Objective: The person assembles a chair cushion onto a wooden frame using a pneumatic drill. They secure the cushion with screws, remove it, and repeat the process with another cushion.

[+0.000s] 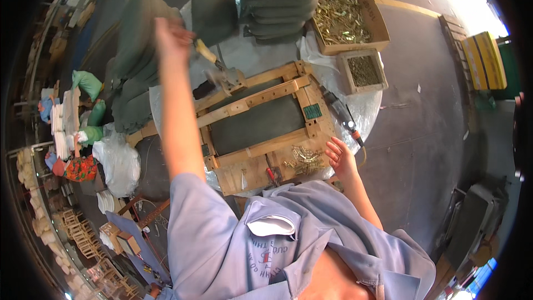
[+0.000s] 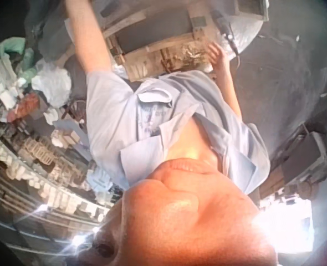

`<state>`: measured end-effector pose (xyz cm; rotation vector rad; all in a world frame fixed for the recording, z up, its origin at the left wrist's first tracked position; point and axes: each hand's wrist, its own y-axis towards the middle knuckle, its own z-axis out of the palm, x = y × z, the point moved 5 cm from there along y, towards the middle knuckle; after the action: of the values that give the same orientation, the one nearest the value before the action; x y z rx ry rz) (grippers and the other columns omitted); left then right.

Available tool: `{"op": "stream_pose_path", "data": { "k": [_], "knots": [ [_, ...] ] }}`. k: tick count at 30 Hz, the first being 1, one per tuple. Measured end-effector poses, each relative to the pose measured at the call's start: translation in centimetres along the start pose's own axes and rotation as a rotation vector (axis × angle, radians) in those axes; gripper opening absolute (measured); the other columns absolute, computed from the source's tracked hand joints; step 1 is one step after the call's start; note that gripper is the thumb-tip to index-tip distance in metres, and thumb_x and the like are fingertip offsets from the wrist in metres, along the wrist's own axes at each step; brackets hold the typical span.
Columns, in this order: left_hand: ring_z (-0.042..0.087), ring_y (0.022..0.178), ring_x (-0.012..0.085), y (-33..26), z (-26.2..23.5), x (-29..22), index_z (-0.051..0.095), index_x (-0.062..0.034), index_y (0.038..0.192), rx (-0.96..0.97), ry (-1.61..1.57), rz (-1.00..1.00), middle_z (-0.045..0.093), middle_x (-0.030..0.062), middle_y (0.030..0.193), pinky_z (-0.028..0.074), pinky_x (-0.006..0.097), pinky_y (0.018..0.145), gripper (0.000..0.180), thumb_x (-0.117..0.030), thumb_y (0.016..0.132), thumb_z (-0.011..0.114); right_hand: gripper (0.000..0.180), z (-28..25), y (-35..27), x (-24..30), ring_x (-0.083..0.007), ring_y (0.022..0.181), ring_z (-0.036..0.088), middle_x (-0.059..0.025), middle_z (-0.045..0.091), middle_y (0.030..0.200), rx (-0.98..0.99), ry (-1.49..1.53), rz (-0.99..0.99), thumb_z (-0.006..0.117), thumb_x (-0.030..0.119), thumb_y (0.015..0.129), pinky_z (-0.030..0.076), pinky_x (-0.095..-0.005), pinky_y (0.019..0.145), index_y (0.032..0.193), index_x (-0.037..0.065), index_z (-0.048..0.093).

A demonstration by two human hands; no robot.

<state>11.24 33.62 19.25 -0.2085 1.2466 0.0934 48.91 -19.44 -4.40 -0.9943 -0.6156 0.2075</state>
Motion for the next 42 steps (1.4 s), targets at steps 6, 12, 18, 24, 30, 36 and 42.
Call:
{"op": "stream_pose_path", "data": {
  "k": [6,12,18,24,30,36,42],
  "knots": [
    [0.062,0.072,0.0207,-14.0,-16.4,-19.6,0.063,0.0017,0.126,-0.162,0.027,0.569,0.06,0.0057,0.07,0.058,0.047,0.082,0.054,-0.049,0.116,0.046,0.036,8.3,-4.7,-4.8,-0.0184,0.103,0.075,-0.007,0.077,0.122,0.315,-0.596,-0.16,0.067,0.028,0.107,0.061,-0.033,0.085,0.136,0.007,0.069],
    [0.059,0.075,0.0107,-26.3,-22.5,3.5,0.068,-0.0096,0.097,-0.078,0.723,0.306,0.065,-0.0022,0.084,0.05,0.03,0.07,0.025,-0.032,0.107,0.071,0.038,17.9,-1.3,-16.3,-0.0204,0.109,0.072,-0.0107,0.079,0.112,0.67,-0.967,-0.333,0.069,0.032,0.105,0.057,-0.0349,0.096,0.128,0.002,0.073],
    [0.062,0.128,0.0347,-28.6,-14.7,12.6,0.068,-0.0069,0.132,0.408,1.38,0.737,0.068,0.0098,0.134,0.05,0.051,0.107,0.068,-0.054,0.086,0.086,0.03,15.8,-10.7,-17.3,-0.0109,0.078,0.064,-0.0022,0.07,0.087,0.496,-0.999,-0.492,0.069,0.032,0.105,0.054,-0.0305,0.071,0.112,0.002,0.074],
    [0.064,0.116,0.0285,-26.0,-13.3,15.2,0.068,-0.0106,0.118,0.788,1.49,0.646,0.066,0.0055,0.12,0.052,0.047,0.095,0.066,-0.06,0.078,0.088,0.018,7.4,-13.4,-19.5,-0.006,0.071,0.059,0.0018,0.065,0.078,-0.047,-0.742,-0.467,0.069,0.019,0.106,0.047,-0.0262,0.062,0.111,0.003,0.073],
    [0.066,0.111,0.0268,-32.4,-22.9,7.3,0.07,-0.0121,0.116,0.733,1.333,0.755,0.068,0.0047,0.115,0.052,0.046,0.091,0.063,-0.046,0.068,0.094,0.019,18.8,-10.2,-18.7,-0.0159,0.08,0.07,-0.0035,0.071,0.088,-0.067,-0.939,-0.853,0.07,0.022,0.103,0.056,-0.032,0.069,0.112,0.006,0.074],
    [0.069,0.104,0.0359,-36.1,-36.5,2.2,0.072,-0.006,0.113,0.245,1.106,0.474,0.071,0.0117,0.108,0.057,0.049,0.087,0.064,-0.058,0.08,0.09,0.015,25.4,-4.6,-18.5,-0.0295,0.118,0.066,-0.0043,0.074,0.112,-0.158,-1.695,-1.417,0.07,0.027,0.097,0.052,-0.0463,0.1,0.104,0.014,0.075],
    [0.069,0.107,0.0384,-27.9,-44.3,7.0,0.067,-0.0016,0.107,-0.277,1.264,0.131,0.068,0.0159,0.108,0.056,0.053,0.086,0.069,-0.064,0.085,0.083,0.015,25.4,-3.1,-18.7,-0.0271,0.106,0.068,-0.0041,0.072,0.102,-0.108,-1.871,-1.316,0.071,0.03,0.094,0.054,-0.0438,0.093,0.102,0.019,0.076]
  ]
}}
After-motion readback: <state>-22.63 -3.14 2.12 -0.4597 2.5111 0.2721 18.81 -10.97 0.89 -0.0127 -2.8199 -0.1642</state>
